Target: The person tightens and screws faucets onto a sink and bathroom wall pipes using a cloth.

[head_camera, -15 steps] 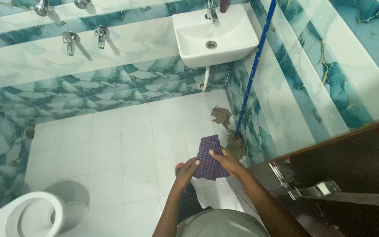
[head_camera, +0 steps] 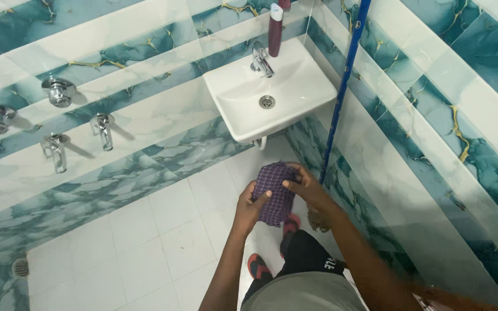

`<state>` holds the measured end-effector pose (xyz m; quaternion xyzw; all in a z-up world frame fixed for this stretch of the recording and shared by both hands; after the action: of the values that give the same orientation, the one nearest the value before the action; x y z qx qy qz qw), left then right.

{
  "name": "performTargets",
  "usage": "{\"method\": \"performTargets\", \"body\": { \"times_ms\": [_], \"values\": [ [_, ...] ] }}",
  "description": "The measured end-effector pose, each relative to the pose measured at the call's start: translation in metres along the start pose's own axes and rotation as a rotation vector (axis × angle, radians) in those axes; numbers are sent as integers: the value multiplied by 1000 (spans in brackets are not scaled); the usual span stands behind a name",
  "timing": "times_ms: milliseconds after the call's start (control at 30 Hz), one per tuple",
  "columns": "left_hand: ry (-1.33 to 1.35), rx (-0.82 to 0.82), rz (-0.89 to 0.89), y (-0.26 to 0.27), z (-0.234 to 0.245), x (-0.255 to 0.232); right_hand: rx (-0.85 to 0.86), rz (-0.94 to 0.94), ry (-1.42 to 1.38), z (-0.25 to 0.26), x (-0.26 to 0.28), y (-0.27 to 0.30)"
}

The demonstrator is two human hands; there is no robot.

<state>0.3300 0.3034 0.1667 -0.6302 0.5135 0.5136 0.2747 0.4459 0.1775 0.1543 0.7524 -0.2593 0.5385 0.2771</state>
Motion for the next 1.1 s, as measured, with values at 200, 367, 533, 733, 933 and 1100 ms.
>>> {"method": "performTargets", "body": {
  "times_ms": [200, 367, 533, 733, 933, 1100],
  "values": [
    [-481, 118, -234, -115, -7, -59, 41, 125, 371, 39, 60, -102],
    [-588, 171, -3, -233, -21, -102, 236, -31, 346, 61, 80, -212],
    [-728, 42, 268, -331, 10, -119, 29, -46, 78, 127, 88, -316],
    [-175, -122, -82, -432, 38, -154, -93, -42, -282, 144, 114, -420],
    [-1054, -560, -479, -482, 34, -178, -250, -182, 658, 167, 103, -473],
    [-1121, -446, -674, -497, 2, -140, -147, 570, 921, 126, 135, -458]
  ]
}}
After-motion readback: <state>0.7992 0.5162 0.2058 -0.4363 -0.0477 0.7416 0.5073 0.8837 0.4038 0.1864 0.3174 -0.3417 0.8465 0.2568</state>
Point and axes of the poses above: each hand's wrist, its own y-axis away from the middle knuckle, its own z-axis out of the back of the hand, x = y × z, the point moved 9 cm from there along -y, towards the middle knuckle, and after that the axes turned 2 degrees about z, right-handed, at the moved point
